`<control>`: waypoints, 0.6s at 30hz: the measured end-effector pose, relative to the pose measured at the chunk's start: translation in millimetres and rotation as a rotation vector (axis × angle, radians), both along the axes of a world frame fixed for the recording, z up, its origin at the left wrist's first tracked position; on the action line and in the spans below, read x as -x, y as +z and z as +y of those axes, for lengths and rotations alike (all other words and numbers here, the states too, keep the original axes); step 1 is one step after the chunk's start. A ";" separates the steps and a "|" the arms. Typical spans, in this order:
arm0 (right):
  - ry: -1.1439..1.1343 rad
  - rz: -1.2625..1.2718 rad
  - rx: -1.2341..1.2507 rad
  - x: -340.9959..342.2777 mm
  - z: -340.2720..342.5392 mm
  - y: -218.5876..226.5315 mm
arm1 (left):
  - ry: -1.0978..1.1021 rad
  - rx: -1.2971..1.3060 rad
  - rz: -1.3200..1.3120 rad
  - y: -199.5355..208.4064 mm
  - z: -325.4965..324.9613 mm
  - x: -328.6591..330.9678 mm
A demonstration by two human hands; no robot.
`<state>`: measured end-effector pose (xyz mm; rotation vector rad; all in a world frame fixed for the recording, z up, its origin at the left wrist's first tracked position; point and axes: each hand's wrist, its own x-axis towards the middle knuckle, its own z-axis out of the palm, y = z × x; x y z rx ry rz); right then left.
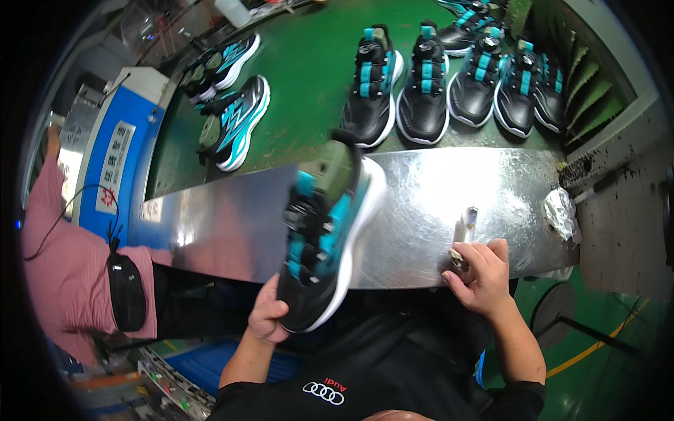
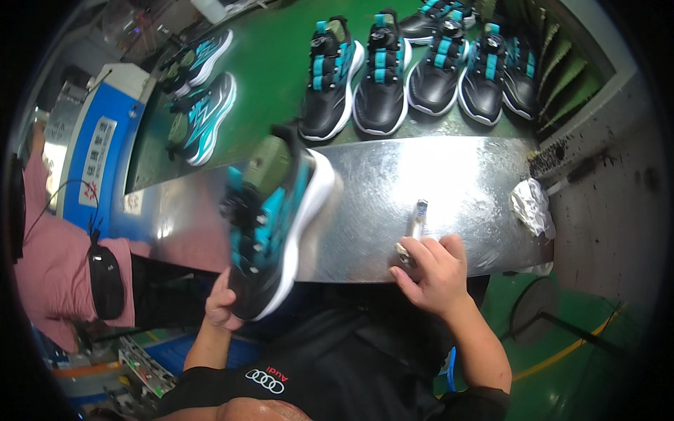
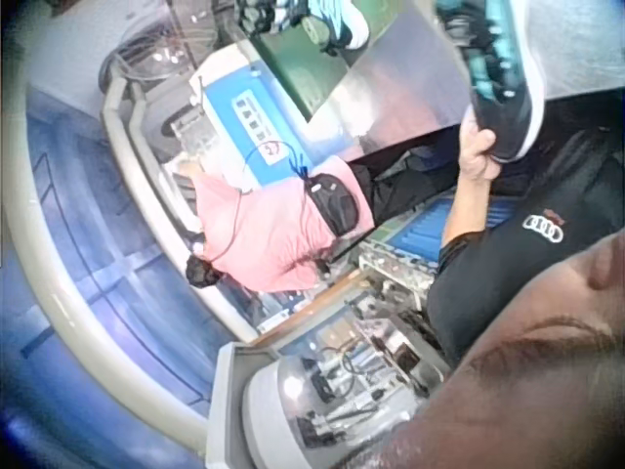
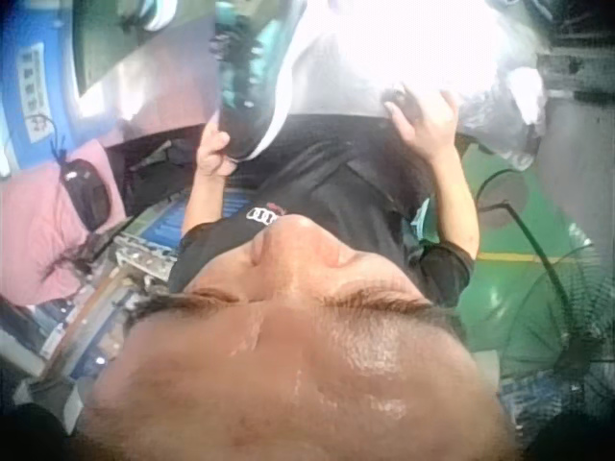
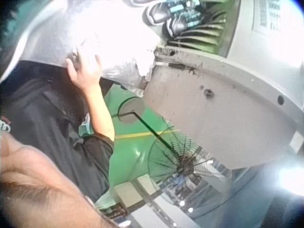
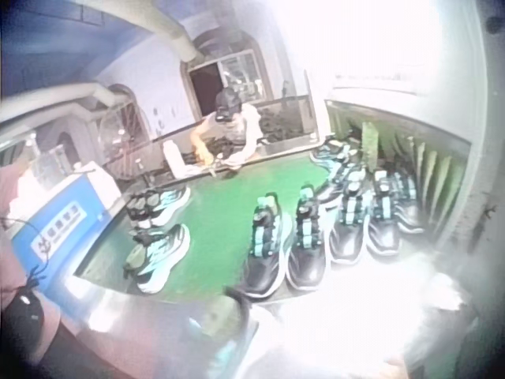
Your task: The person applies glue around the soles of shoes using a syringe applicator, refilling the syringe from a bottle, and moves the shoes along the conveyor belt.
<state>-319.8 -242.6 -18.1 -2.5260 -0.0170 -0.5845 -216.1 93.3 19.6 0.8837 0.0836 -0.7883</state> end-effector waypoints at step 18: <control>-0.053 -0.013 0.003 -6.8 4.8 0.5 | -0.331 -0.926 -0.474 -14.1 -87.5 -266.4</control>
